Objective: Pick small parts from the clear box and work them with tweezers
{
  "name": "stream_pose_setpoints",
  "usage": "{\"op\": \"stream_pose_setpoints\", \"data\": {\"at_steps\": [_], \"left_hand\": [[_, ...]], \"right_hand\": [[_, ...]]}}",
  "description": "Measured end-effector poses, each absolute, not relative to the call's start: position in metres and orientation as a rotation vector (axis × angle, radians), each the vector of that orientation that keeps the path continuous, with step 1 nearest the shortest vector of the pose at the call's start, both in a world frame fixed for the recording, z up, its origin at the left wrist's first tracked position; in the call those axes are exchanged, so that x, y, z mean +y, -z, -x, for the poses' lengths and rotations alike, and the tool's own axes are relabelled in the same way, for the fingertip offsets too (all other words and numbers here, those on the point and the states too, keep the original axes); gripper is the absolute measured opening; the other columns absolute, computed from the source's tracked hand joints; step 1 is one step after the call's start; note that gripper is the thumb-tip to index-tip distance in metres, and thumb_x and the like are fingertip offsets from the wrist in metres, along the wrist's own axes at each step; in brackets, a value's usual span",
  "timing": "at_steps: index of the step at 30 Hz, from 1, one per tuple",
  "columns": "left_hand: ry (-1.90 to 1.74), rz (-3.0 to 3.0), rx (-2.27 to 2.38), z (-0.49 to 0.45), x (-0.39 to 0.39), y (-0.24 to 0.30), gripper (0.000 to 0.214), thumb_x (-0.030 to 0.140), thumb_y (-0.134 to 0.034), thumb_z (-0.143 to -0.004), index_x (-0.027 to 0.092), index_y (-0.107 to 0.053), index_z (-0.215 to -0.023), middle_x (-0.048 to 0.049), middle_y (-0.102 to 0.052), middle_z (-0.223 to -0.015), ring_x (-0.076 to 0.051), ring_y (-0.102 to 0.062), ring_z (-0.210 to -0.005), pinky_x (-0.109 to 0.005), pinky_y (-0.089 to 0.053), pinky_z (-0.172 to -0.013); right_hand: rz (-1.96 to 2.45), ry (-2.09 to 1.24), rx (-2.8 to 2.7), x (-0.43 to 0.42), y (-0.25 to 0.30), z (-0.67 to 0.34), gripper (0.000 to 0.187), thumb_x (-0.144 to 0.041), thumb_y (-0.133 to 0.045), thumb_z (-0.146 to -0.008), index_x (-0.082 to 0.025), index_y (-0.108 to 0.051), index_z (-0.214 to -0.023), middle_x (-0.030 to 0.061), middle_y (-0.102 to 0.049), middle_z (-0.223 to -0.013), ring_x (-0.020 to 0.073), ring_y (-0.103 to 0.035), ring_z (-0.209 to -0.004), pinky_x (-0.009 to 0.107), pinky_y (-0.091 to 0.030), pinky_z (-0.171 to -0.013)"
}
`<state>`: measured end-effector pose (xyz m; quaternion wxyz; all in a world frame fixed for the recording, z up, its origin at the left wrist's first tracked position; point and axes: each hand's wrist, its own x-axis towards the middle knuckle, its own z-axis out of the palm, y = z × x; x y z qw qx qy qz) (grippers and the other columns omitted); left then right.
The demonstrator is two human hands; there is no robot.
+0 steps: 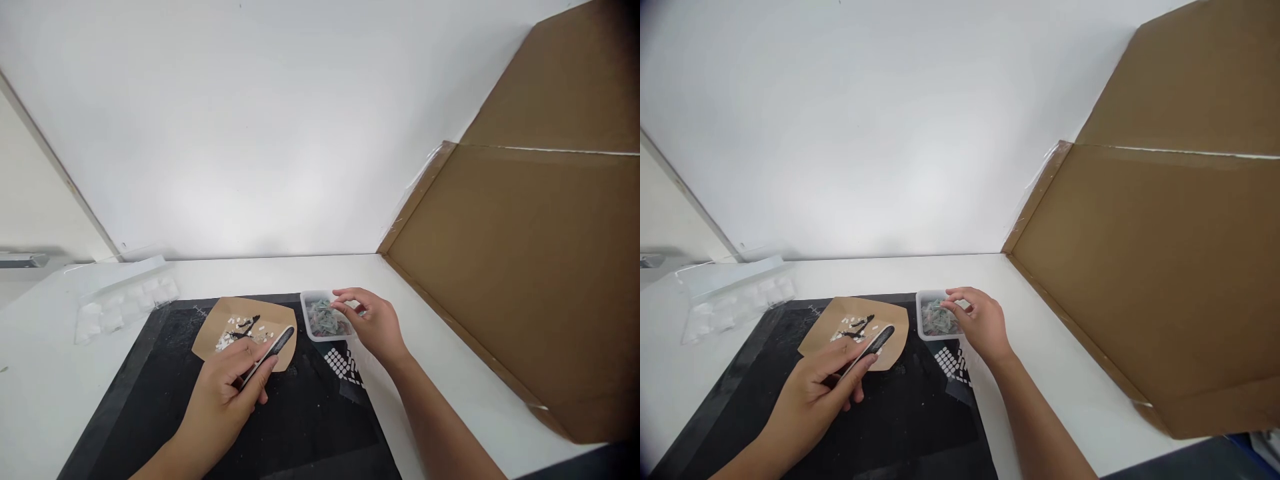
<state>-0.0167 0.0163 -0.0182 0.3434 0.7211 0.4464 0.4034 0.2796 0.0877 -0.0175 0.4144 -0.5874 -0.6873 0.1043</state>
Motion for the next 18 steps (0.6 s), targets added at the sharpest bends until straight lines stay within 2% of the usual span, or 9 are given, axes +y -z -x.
{"op": "stream_pose_setpoints", "data": {"at_steps": [4, 9, 13, 16, 18], "left_hand": [[-1.051, -1.888, 1.161, 0.017, 0.017, 0.021, 0.027, 0.035, -0.061, -0.101, 0.026, -0.076, -0.122, 0.0009, -0.063, -0.075, -0.010, -0.065, -0.057, -0.017, -0.053, -0.051], [-1.067, -1.868, 1.152, 0.018, 0.019, 0.023, 0.027, 0.036, -0.060, -0.102, 0.026, -0.075, -0.121, -0.0005, -0.063, -0.082, -0.010, -0.066, -0.057, -0.018, -0.053, -0.050], [-1.067, -1.894, 1.156, 0.017, 0.020, 0.023, 0.026, 0.036, -0.060, -0.102, 0.026, -0.075, -0.121, -0.0006, -0.064, -0.081, -0.011, -0.066, -0.058, -0.019, -0.053, -0.050], [-1.061, -1.941, 1.167, 0.017, 0.021, 0.022, 0.026, 0.036, -0.059, -0.102, 0.024, -0.076, -0.119, 0.0003, -0.063, -0.075, -0.011, -0.065, -0.056, -0.019, -0.053, -0.052], [-1.065, -1.978, 1.176, 0.017, 0.022, 0.020, 0.026, 0.035, -0.059, -0.102, 0.023, -0.076, -0.118, 0.0005, -0.063, -0.072, -0.012, -0.065, -0.058, -0.020, -0.053, -0.053]], "right_hand": [[1.460, -0.271, -1.717, 0.091, 0.020, -0.285, 0.030, -0.051, -0.059, -0.099, -0.030, -0.078, -0.089, 0.0007, -0.079, -0.110, 0.0230, -0.072, -0.099, 0.032, -0.054, -0.071], [1.628, -0.286, -1.649, 0.095, 0.021, -0.297, 0.035, -0.047, -0.047, -0.104, -0.030, -0.077, -0.097, -0.0001, -0.080, -0.106, 0.0238, -0.073, -0.100, 0.038, -0.055, -0.084], [1.697, -0.286, -1.598, 0.097, 0.022, -0.305, 0.037, -0.042, -0.039, -0.106, -0.029, -0.074, -0.105, 0.0004, -0.079, -0.111, 0.0241, -0.072, -0.110, 0.041, -0.053, -0.094], [1.740, -0.280, -1.616, 0.099, 0.027, -0.309, 0.036, -0.032, -0.037, -0.105, -0.029, -0.065, -0.129, 0.0023, -0.078, -0.117, 0.0247, -0.071, -0.113, 0.043, -0.054, -0.094], [1.736, -0.303, -1.620, 0.099, 0.031, -0.311, 0.050, -0.023, -0.037, -0.102, -0.029, -0.045, -0.151, 0.0043, -0.075, -0.125, 0.0243, -0.070, -0.116, 0.041, -0.055, -0.090]]}}
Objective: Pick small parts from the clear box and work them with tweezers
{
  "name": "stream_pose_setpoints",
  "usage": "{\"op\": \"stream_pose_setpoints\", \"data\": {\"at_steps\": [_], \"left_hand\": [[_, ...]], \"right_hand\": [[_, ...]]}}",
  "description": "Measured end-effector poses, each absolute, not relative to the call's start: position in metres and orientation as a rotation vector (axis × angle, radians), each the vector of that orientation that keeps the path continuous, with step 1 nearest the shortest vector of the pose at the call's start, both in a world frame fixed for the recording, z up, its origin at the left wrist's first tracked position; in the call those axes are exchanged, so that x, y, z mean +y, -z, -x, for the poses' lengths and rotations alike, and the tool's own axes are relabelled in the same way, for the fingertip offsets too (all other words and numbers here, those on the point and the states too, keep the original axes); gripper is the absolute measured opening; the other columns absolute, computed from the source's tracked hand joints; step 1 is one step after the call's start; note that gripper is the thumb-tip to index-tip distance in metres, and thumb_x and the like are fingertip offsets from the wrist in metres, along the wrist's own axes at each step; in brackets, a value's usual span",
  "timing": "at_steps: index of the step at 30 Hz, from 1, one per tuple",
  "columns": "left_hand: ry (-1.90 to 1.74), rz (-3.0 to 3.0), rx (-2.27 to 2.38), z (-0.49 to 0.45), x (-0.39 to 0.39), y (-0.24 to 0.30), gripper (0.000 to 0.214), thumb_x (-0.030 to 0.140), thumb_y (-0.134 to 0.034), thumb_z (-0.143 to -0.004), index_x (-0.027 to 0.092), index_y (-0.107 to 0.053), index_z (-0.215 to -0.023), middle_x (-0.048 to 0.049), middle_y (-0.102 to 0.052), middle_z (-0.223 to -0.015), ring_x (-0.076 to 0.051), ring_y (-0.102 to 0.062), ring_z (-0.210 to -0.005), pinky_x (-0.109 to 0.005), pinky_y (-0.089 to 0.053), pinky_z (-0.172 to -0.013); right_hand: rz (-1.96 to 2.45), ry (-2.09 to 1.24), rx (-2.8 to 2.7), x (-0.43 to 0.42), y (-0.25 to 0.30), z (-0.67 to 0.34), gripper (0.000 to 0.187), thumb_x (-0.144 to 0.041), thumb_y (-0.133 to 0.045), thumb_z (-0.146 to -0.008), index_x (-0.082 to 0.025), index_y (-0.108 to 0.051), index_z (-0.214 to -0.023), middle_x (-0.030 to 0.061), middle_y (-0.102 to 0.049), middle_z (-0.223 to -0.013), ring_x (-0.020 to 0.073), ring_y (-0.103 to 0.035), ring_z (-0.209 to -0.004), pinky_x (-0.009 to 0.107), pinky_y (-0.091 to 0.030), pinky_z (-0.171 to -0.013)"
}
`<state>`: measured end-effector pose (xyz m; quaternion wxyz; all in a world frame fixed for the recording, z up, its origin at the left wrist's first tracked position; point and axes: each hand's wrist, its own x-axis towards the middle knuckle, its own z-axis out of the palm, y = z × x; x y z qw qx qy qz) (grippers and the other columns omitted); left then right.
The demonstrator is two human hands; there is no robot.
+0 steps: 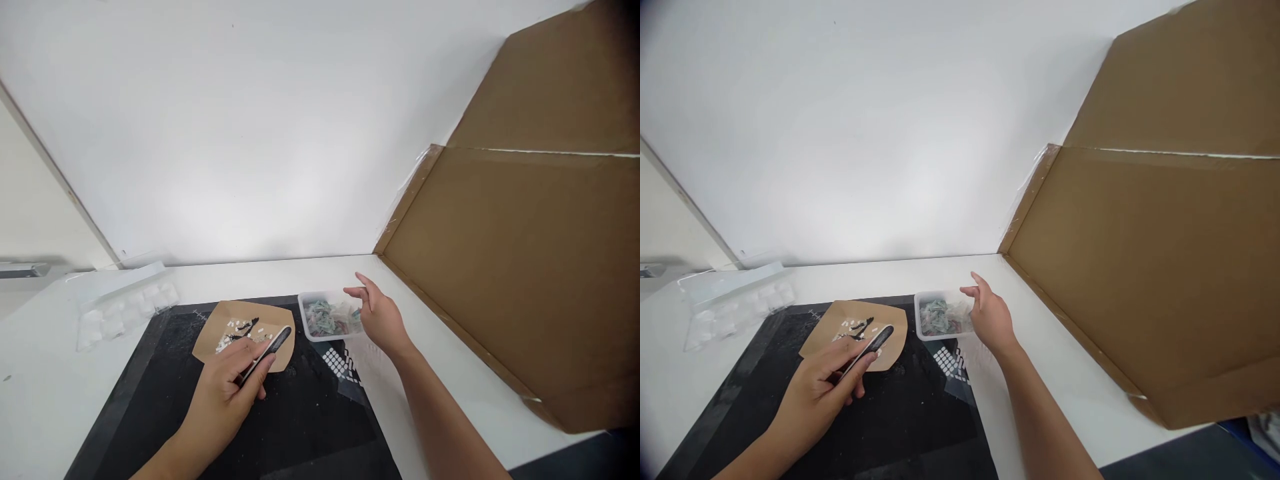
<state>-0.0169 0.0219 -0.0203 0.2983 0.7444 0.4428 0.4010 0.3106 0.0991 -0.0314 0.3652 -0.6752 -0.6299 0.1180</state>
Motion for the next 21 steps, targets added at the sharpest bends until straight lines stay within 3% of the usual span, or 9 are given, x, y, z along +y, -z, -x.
{"op": "stream_pose_setpoints", "data": {"at_steps": [3, 7, 15, 21], "left_hand": [[-1.097, -2.077, 1.159, 0.017, 0.023, 0.018, 0.023, 0.031, -0.058, -0.102, 0.023, -0.076, -0.115, 0.0012, -0.063, -0.068, -0.014, -0.066, -0.061, -0.022, -0.053, -0.059], [-1.142, -2.174, 1.097, 0.018, 0.024, 0.017, 0.020, 0.024, -0.058, -0.102, 0.022, -0.074, -0.112, 0.0009, -0.063, -0.071, -0.011, -0.061, -0.057, -0.021, -0.051, -0.058], [-1.161, -2.260, 1.057, 0.019, 0.024, 0.019, 0.027, 0.018, -0.058, -0.102, 0.022, -0.070, -0.126, 0.0001, -0.062, -0.076, -0.012, -0.062, -0.060, -0.023, -0.050, -0.062], [-1.172, -2.273, 1.065, 0.019, 0.024, 0.019, 0.029, 0.019, -0.059, -0.101, 0.024, -0.069, -0.129, -0.0001, -0.063, -0.077, -0.013, -0.063, -0.061, -0.024, -0.050, -0.064]], "right_hand": [[1.726, -0.315, -1.625, 0.098, 0.034, -0.313, 0.081, -0.010, -0.040, -0.091, -0.030, -0.014, -0.165, 0.0077, -0.063, -0.144, 0.0237, -0.065, -0.125, 0.039, -0.057, -0.089], [1.822, -0.211, -1.611, 0.093, 0.030, -0.314, 0.098, -0.006, -0.044, -0.081, -0.027, -0.002, -0.166, 0.0127, -0.051, -0.154, 0.0275, -0.060, -0.131, 0.045, -0.055, -0.096], [1.852, -0.092, -1.462, 0.096, 0.026, -0.328, 0.083, -0.018, -0.049, -0.086, -0.021, -0.021, -0.164, 0.0159, -0.054, -0.151, 0.0344, -0.051, -0.140, 0.053, -0.047, -0.110], [1.753, -0.132, -1.742, 0.097, 0.026, -0.334, 0.039, -0.028, -0.046, -0.097, -0.023, -0.064, -0.131, 0.0091, -0.064, -0.139, 0.0287, -0.058, -0.132, 0.049, -0.045, -0.112]]}}
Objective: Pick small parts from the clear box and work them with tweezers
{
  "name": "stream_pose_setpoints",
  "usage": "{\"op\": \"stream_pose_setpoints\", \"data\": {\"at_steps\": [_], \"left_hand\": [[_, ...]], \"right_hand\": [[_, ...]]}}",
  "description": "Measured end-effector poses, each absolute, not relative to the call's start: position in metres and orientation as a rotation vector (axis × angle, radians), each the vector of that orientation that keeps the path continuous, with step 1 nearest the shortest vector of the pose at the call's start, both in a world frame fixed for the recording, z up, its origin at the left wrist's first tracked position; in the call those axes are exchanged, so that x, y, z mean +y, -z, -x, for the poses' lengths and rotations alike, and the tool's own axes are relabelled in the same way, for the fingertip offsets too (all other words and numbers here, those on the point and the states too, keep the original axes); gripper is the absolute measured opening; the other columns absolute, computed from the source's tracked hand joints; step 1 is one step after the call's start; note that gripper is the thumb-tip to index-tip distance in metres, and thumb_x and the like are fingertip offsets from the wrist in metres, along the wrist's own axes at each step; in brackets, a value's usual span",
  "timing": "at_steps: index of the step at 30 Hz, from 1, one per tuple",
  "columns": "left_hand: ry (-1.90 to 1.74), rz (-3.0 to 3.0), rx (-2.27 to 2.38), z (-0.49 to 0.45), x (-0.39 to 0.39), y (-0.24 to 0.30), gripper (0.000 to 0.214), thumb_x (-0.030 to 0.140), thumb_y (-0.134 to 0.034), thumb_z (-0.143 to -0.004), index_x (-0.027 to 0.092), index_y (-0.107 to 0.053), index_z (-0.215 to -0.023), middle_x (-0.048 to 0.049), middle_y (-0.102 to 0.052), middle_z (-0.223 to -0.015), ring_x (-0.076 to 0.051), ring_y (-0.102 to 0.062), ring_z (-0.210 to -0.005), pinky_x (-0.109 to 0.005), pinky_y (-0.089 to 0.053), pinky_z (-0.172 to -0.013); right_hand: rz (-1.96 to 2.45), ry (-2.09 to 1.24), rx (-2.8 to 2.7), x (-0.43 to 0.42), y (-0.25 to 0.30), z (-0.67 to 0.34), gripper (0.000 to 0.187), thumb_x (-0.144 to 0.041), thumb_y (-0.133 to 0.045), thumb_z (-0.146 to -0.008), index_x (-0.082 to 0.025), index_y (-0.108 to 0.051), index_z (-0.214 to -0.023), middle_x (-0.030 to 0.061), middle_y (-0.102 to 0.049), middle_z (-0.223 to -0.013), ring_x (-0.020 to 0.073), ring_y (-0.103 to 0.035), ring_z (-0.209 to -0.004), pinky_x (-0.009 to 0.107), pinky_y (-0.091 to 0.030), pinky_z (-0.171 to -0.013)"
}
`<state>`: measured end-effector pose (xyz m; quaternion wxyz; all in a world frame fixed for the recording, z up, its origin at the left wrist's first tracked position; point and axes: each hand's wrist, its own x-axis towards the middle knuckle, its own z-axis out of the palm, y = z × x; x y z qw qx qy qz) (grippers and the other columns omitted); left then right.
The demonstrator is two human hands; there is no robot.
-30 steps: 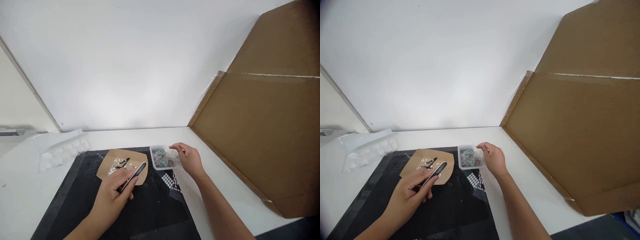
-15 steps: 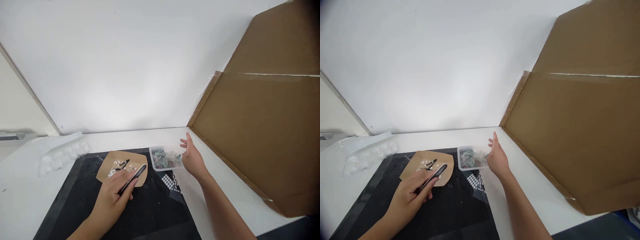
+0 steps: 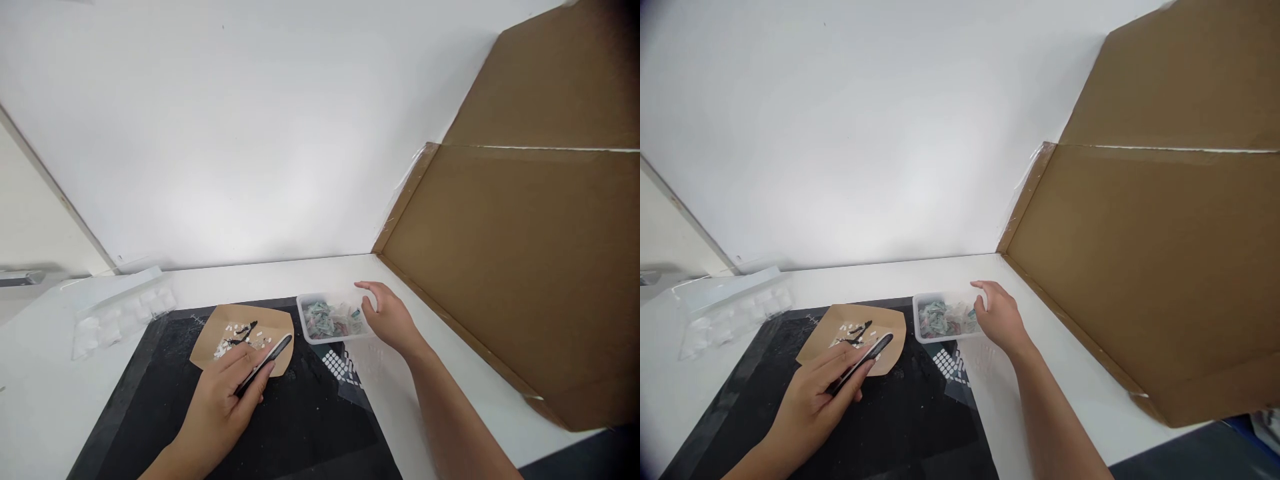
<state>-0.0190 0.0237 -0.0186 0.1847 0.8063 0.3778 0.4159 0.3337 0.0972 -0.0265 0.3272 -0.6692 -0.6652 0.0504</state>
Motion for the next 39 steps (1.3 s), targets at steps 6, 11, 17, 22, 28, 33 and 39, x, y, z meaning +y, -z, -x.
{"op": "stream_pose_setpoints", "data": {"at_steps": [6, 11, 17, 22, 28, 33, 39], "left_hand": [[-1.173, -2.281, 1.080, 0.019, 0.025, 0.018, 0.024, 0.020, -0.059, -0.102, 0.022, -0.071, -0.123, -0.0003, -0.063, -0.076, -0.013, -0.064, -0.064, -0.023, -0.050, -0.064], [-1.125, -2.216, 1.121, 0.018, 0.024, 0.015, 0.018, 0.023, -0.059, -0.102, 0.022, -0.073, -0.113, 0.0011, -0.062, -0.070, -0.013, -0.062, -0.060, -0.023, -0.050, -0.062], [-1.142, -2.176, 1.112, 0.018, 0.022, 0.016, 0.020, 0.024, -0.060, -0.101, 0.023, -0.074, -0.116, -0.0007, -0.067, -0.075, -0.013, -0.063, -0.059, -0.022, -0.053, -0.061], [-1.132, -2.154, 1.106, 0.018, 0.022, 0.017, 0.022, 0.023, -0.060, -0.101, 0.023, -0.072, -0.118, -0.0002, -0.067, -0.076, -0.012, -0.063, -0.058, -0.021, -0.052, -0.060], [-1.187, -2.207, 1.106, 0.017, 0.023, 0.015, 0.018, 0.021, -0.060, -0.100, 0.022, -0.073, -0.113, -0.0008, -0.066, -0.075, -0.014, -0.064, -0.063, -0.023, -0.051, -0.061], [-1.198, -2.217, 1.099, 0.018, 0.023, 0.015, 0.018, 0.021, -0.061, -0.100, 0.022, -0.072, -0.114, 0.0006, -0.064, -0.074, -0.013, -0.063, -0.061, -0.023, -0.049, -0.060], [-1.212, -2.232, 1.091, 0.018, 0.022, 0.015, 0.017, 0.019, -0.062, -0.100, 0.022, -0.072, -0.113, -0.0002, -0.066, -0.077, -0.013, -0.064, -0.064, -0.023, -0.050, -0.066]], "right_hand": [[1.653, -0.223, -2.008, 0.092, 0.026, -0.322, 0.032, -0.042, -0.050, -0.101, -0.029, -0.068, -0.123, 0.0057, -0.070, -0.130, 0.0296, -0.059, -0.130, 0.058, -0.033, -0.119], [1.582, -0.323, -2.088, 0.088, 0.026, -0.308, 0.042, -0.054, -0.053, -0.100, -0.030, -0.063, -0.134, 0.0054, -0.067, -0.138, 0.0289, -0.052, -0.140, 0.063, -0.014, -0.126], [1.505, -0.473, -2.164, 0.086, 0.026, -0.290, 0.040, -0.054, -0.059, -0.098, -0.031, -0.067, -0.130, 0.0051, -0.068, -0.136, 0.0290, -0.061, -0.129, 0.063, -0.023, -0.124], [1.505, -0.556, -2.093, 0.087, 0.027, -0.291, 0.032, -0.042, -0.067, -0.094, -0.031, -0.071, -0.124, 0.0054, -0.072, -0.125, 0.0270, -0.068, -0.114, 0.043, -0.056, -0.096], [1.512, -0.568, -2.067, 0.089, 0.025, -0.293, 0.024, -0.036, -0.070, -0.092, -0.029, -0.073, -0.114, 0.0034, -0.074, -0.116, 0.0249, -0.069, -0.107, 0.040, -0.055, -0.093], [1.495, -0.483, -1.999, 0.090, 0.021, -0.294, 0.019, -0.038, -0.065, -0.096, -0.028, -0.073, -0.109, 0.0029, -0.074, -0.111, 0.0234, -0.069, -0.104, 0.038, -0.055, -0.090], [1.458, -0.398, -1.834, 0.091, 0.017, -0.298, 0.024, -0.048, -0.067, -0.095, -0.026, -0.074, -0.101, 0.0036, -0.075, -0.102, 0.0223, -0.069, -0.092, 0.035, -0.055, -0.081]]}}
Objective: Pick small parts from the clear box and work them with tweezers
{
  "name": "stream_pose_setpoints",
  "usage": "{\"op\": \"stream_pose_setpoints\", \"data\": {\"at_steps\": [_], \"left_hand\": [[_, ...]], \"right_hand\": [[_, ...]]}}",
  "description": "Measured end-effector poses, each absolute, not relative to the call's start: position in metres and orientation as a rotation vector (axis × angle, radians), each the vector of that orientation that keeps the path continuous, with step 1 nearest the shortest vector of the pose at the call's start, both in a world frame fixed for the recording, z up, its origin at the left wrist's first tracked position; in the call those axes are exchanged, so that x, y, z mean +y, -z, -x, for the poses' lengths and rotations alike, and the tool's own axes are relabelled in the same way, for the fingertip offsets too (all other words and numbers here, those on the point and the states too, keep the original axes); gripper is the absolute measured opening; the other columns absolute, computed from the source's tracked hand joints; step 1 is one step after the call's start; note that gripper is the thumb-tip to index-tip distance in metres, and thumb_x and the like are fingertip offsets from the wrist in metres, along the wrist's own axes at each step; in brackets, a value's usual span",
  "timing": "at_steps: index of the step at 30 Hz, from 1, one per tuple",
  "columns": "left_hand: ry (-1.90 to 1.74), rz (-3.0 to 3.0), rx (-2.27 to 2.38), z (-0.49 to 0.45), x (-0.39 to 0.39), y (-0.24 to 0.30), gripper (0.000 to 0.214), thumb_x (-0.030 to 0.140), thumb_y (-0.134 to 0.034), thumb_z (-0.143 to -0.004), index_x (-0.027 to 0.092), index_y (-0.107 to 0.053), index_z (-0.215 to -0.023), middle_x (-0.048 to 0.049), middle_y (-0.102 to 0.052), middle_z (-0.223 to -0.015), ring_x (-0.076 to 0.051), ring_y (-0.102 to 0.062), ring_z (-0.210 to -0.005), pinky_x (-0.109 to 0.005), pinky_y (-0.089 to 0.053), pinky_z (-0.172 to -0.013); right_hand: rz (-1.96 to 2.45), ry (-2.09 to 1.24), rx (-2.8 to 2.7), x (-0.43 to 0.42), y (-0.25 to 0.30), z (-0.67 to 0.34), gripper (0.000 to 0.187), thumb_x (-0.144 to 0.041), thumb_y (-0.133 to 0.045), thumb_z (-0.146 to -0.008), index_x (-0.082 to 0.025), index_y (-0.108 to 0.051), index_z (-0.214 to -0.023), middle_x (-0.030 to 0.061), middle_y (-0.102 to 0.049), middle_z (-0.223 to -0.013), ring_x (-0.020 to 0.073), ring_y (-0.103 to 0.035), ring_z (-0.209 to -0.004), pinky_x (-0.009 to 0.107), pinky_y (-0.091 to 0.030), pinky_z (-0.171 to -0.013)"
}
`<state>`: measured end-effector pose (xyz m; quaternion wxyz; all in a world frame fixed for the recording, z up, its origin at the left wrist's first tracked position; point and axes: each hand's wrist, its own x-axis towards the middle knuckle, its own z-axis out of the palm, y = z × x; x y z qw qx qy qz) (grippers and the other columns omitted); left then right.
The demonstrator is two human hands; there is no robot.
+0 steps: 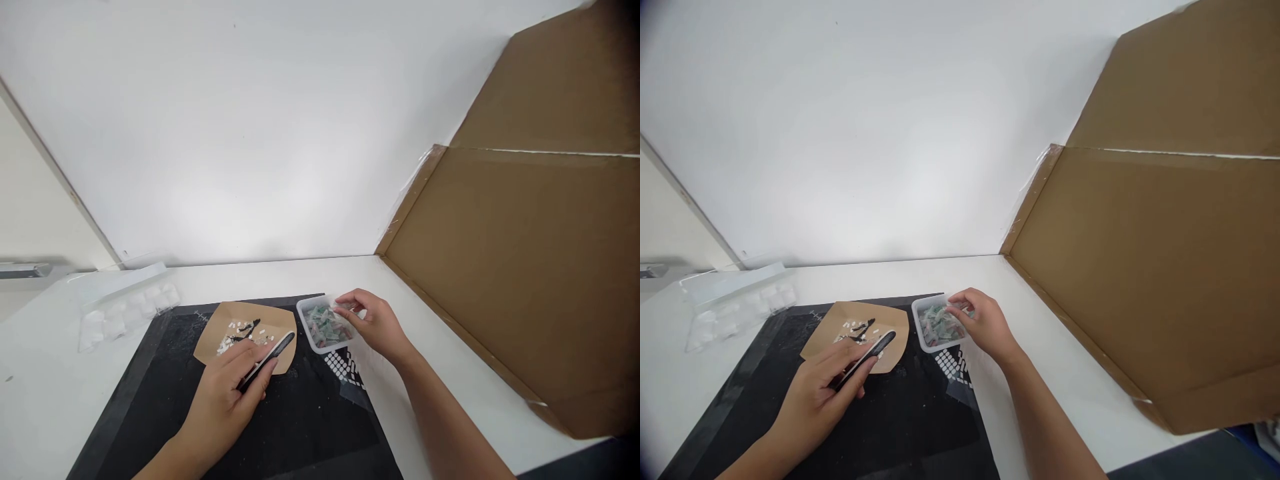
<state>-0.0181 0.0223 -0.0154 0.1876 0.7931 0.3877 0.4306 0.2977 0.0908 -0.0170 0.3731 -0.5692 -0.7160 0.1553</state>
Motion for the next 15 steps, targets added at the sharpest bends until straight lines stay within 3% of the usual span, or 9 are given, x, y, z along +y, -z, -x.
{"op": "stream_pose_setpoints", "data": {"at_steps": [9, 15], "left_hand": [[-1.245, -2.226, 1.049, 0.0179, 0.0240, 0.0157, 0.020, 0.017, -0.061, -0.100, 0.024, -0.072, -0.116, 0.0012, -0.065, -0.077, -0.011, -0.063, -0.062, -0.022, -0.049, -0.063], [-1.245, -2.258, 1.056, 0.0177, 0.0252, 0.0143, 0.021, 0.018, -0.061, -0.101, 0.023, -0.072, -0.118, -0.0005, -0.066, -0.079, -0.014, -0.067, -0.070, -0.024, -0.051, -0.067]], "right_hand": [[1.523, -0.459, -1.697, 0.0892, 0.0179, -0.2949, 0.037, -0.061, -0.072, -0.087, -0.026, -0.076, -0.100, 0.0043, -0.078, -0.091, 0.0222, -0.069, -0.077, 0.031, -0.050, -0.062], [1.528, -0.426, -1.681, 0.0892, 0.0178, -0.2923, 0.034, -0.059, -0.069, -0.090, -0.027, -0.078, -0.097, 0.0038, -0.080, -0.095, 0.0225, -0.071, -0.078, 0.031, -0.050, -0.062]]}}
